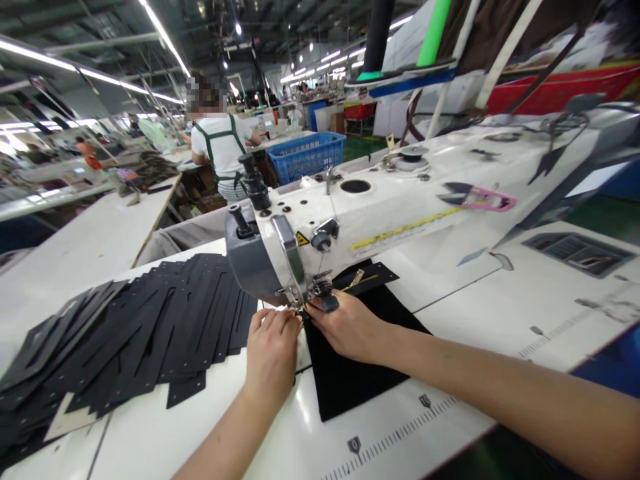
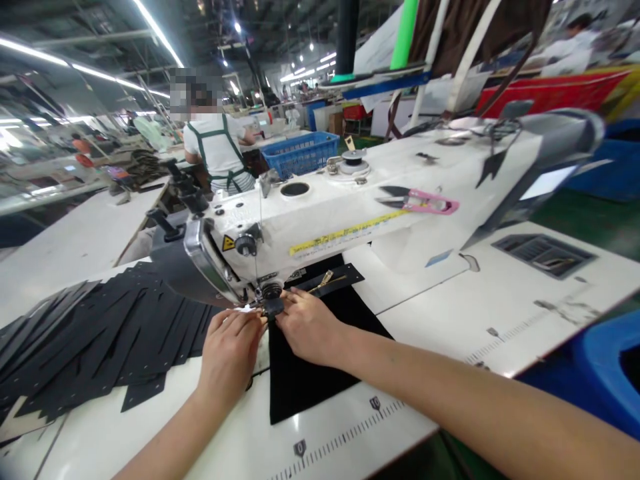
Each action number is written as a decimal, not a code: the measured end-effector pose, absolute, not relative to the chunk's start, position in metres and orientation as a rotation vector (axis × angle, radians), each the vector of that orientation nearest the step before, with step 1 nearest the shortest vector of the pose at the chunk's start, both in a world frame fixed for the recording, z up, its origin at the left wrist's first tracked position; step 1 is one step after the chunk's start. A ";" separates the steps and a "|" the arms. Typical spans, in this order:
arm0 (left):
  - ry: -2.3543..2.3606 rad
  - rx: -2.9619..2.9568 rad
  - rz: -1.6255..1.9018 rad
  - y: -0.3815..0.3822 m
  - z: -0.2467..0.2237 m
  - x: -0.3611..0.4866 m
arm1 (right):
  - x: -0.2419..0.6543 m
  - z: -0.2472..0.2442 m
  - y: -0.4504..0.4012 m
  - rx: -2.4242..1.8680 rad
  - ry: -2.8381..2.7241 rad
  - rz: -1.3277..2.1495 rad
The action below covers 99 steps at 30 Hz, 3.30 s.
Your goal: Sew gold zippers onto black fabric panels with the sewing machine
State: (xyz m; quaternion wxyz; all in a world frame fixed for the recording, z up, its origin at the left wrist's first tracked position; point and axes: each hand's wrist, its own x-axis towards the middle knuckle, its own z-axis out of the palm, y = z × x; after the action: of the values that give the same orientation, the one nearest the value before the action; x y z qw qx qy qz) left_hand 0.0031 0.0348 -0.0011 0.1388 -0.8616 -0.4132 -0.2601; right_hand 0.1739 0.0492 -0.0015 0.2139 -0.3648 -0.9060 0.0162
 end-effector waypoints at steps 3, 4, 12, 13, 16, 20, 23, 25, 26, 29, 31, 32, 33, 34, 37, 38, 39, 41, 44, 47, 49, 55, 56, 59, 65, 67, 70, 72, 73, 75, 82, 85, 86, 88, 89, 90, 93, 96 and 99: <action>-1.206 -2.488 -0.790 0.035 -0.001 0.003 | 0.173 0.000 0.049 -1.007 -2.514 0.047; -1.207 -2.485 -0.788 0.035 -0.001 0.003 | 0.173 0.000 0.049 -1.004 -2.513 0.047; -1.206 -2.481 -0.776 0.039 -0.001 0.003 | 0.174 -0.002 0.052 -0.978 -2.512 0.026; -1.204 -2.479 -0.775 0.039 -0.001 0.003 | 0.174 -0.002 0.052 -0.977 -2.507 0.031; -1.198 -2.465 -0.776 0.039 -0.002 0.003 | 0.173 -0.001 0.052 -0.982 -2.494 0.049; -1.199 -2.445 -0.779 0.038 -0.003 0.003 | 0.172 -0.001 0.050 -0.974 -2.485 0.049; -1.204 -2.444 -0.788 0.037 -0.003 0.003 | 0.171 -0.003 0.049 -0.986 -2.464 0.031; -1.195 -2.438 -0.808 0.037 -0.003 0.004 | 0.171 -0.004 0.049 -0.990 -2.457 0.021; -1.191 -2.434 -0.820 0.037 -0.003 0.003 | 0.171 -0.003 0.050 -0.986 -2.456 0.020; -1.198 -2.432 -0.827 0.038 -0.005 0.003 | 0.171 -0.001 0.050 -0.973 -2.451 0.014; -1.199 -2.428 -0.819 0.039 -0.006 0.002 | 0.169 0.000 0.049 -0.968 -2.443 0.006; -1.195 -2.424 -0.816 0.040 -0.007 0.002 | 0.168 0.000 0.050 -0.967 -2.437 0.002; -1.187 -2.417 -0.818 0.040 -0.008 0.001 | 0.167 -0.001 0.050 -0.968 -2.431 0.004; -1.179 -2.411 -0.823 0.041 -0.008 0.001 | 0.166 -0.001 0.051 -0.971 -2.424 0.010; -1.183 -2.420 -0.828 0.042 -0.007 0.001 | 0.170 0.001 0.056 -1.000 -2.448 0.036; -1.192 -2.429 -0.825 0.041 -0.006 0.000 | 0.174 0.002 0.057 -1.023 -2.464 0.039; -1.202 -2.441 -0.822 0.040 -0.003 -0.001 | 0.179 0.004 0.058 -1.053 -2.478 0.037; -1.218 -2.466 -0.816 0.034 0.002 -0.003 | 0.194 0.007 0.055 -1.143 -2.472 0.015; -1.242 -2.538 -0.830 0.011 0.013 -0.010 | 0.218 0.006 0.031 -1.362 -2.473 -0.137; -1.238 -2.618 -0.882 -0.019 0.019 -0.017 | 0.228 -0.003 -0.012 -1.402 -2.522 -0.367; -1.236 -2.643 -0.906 -0.035 0.021 -0.019 | 0.226 -0.008 -0.041 -1.276 -2.494 -0.372; -1.373 -2.700 -0.880 -0.050 0.021 -0.008 | 0.212 0.029 -0.065 -1.188 -2.248 0.293; -1.412 -2.734 -0.892 -0.050 0.022 -0.003 | 0.211 0.041 -0.059 -1.235 -2.201 0.486; -1.512 -2.843 -1.037 -0.047 0.031 0.012 | 0.213 0.072 -0.038 -1.307 -2.090 0.707; -1.428 -2.686 -1.284 -0.027 0.047 0.021 | 0.218 0.093 -0.021 -1.199 -2.252 0.524; -1.329 -2.738 -1.207 -0.019 0.048 0.022 | 0.217 0.093 -0.021 -1.158 -2.299 0.429; -1.221 -2.748 -1.190 -0.012 0.047 0.025 | 0.216 0.094 -0.018 -1.100 -2.368 0.228; -1.156 -2.728 -1.209 -0.011 0.046 0.027 | 0.216 0.094 -0.016 -1.041 -2.405 0.027; -1.128 -2.717 -1.208 -0.011 0.047 0.028 | 0.216 0.094 -0.015 -0.990 -2.424 -0.087; -1.087 -2.698 -1.191 -0.011 0.048 0.028 | 0.216 0.094 -0.014 -0.859 -2.471 -0.300; -1.114 -2.614 -1.235 -0.009 0.057 0.027 | 0.221 0.093 -0.010 -0.666 -2.554 -0.522; -1.100 -2.644 -1.320 -0.005 0.056 0.026 | 0.222 0.091 -0.015 -0.794 -2.472 -0.314; -1.093 -2.665 -1.343 -0.003 0.056 0.026 | 0.223 0.089 -0.018 -0.886 -2.432 -0.211; -1.104 -2.681 -1.386 -0.001 0.055 0.024 | 0.225 0.085 -0.027 -1.088 -2.363 -0.005; -1.118 -2.681 -1.405 0.000 0.054 0.023 | 0.227 0.082 -0.032 -1.157 -2.343 0.089; -1.133 -2.680 -1.419 0.000 0.054 0.022 | 0.230 0.078 -0.037 -1.205 -2.344 0.180; -1.155 -2.688 -1.441 0.000 0.054 0.021 | 0.243 0.070 -0.045 -1.262 -2.440 0.387; -1.168 -2.704 -1.432 -0.001 0.056 0.021 | 0.263 0.071 -0.036 -1.233 -2.521 0.223; -1.193 -2.721 -1.400 0.000 0.059 0.021 | 0.282 0.082 -0.022 -1.167 -2.450 -0.208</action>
State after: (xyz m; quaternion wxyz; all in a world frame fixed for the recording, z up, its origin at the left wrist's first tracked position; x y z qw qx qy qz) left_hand 0.0215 0.0005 0.0591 -0.0712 -0.8265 -0.3622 -0.4251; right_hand 0.2824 -0.0223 0.0815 0.2083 -0.4194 -0.8804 -0.0747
